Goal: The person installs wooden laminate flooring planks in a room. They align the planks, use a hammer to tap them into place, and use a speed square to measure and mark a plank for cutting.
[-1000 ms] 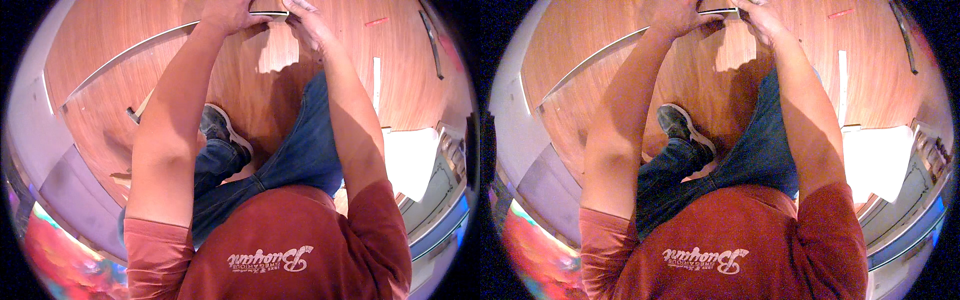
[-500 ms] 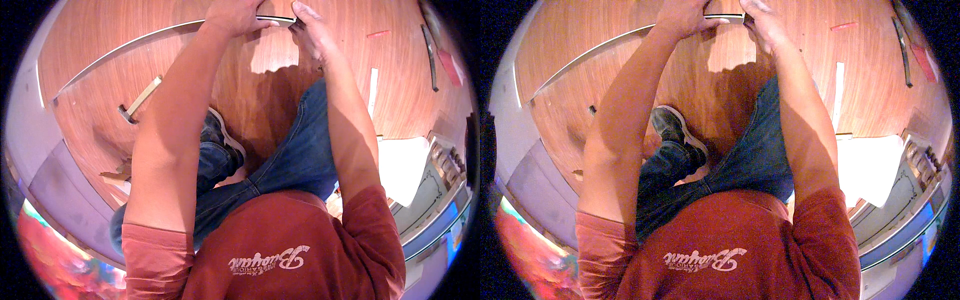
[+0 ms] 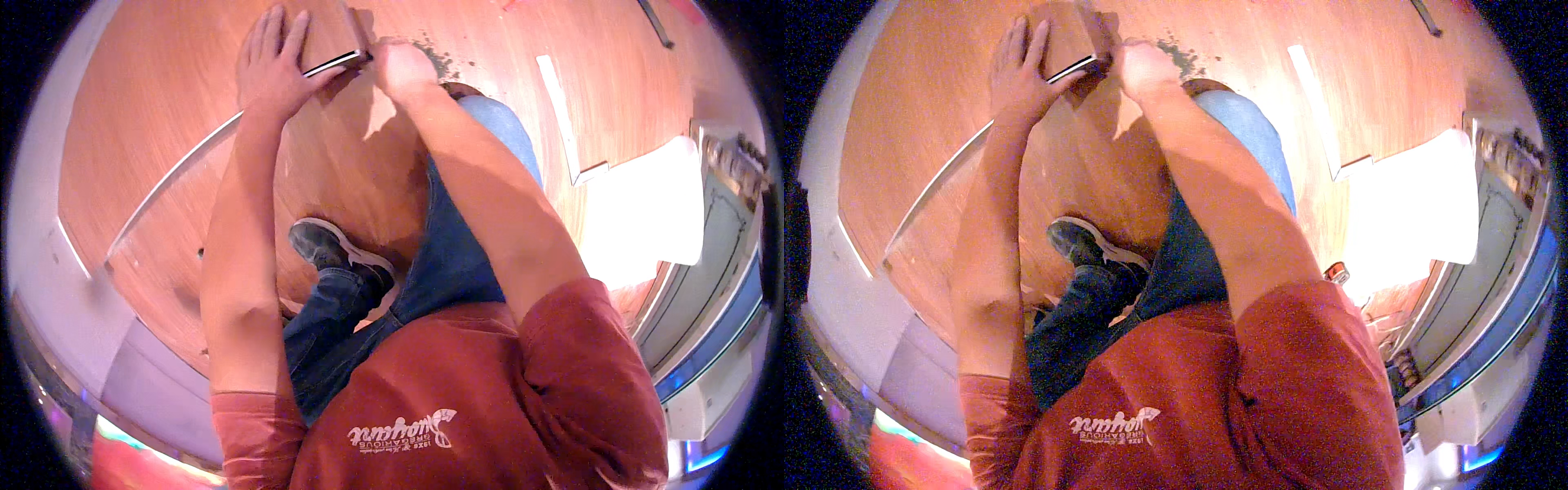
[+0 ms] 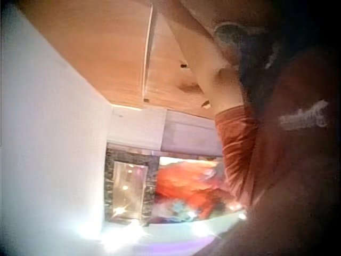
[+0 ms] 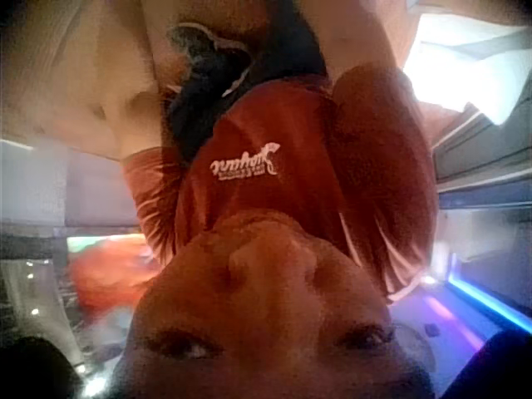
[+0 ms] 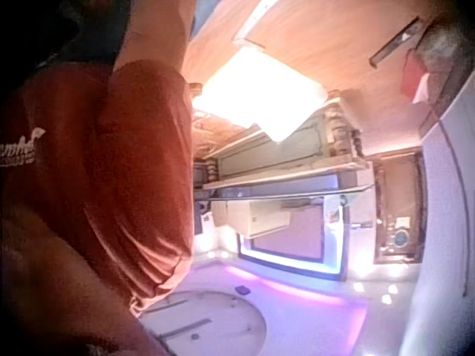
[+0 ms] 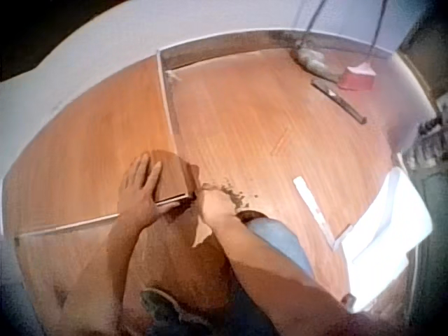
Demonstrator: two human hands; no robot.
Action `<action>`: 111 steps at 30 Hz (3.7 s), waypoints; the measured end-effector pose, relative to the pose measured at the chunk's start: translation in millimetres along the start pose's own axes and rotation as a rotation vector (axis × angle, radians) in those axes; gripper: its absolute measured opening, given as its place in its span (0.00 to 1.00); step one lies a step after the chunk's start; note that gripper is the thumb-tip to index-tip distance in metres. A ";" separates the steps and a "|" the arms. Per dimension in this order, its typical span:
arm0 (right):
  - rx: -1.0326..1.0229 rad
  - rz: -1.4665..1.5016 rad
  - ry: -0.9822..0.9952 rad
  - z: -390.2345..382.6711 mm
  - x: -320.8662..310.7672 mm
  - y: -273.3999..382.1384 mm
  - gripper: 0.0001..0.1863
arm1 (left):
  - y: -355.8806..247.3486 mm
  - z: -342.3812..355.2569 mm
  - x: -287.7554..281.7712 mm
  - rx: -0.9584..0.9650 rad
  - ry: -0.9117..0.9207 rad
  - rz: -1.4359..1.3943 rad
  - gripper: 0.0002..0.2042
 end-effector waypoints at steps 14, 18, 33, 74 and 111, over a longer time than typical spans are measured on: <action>0.009 0.063 0.111 -15.7 -23.3 7.9 0.17 | -2.2 3.0 3.6 0.072 -0.044 -0.028 0.47; 0.084 0.115 0.131 -15.1 -29.0 11.3 0.17 | -0.5 4.3 2.4 0.063 -0.044 -0.033 0.47; -0.048 0.095 0.028 -5.2 -15.7 7.4 0.15 | 4.1 2.8 9.0 0.037 0.014 -0.026 0.49; -0.421 0.440 -0.150 -26.0 -76.4 35.0 0.44 | 6.7 0.7 3.2 -0.045 0.028 -0.030 0.52; -0.270 0.914 -0.293 3.7 -51.4 -0.6 0.19 | -31.1 20.9 2.1 0.125 0.186 -0.006 0.31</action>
Point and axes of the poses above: each hand's wrist, its own z-axis towards the middle knuckle, its own x-axis out of the palm, y = z × x, the point moved 4 cm from there along z, towards the middle knuckle, and after that the axes turned 1 degree about -z, right-handed, at the moved point
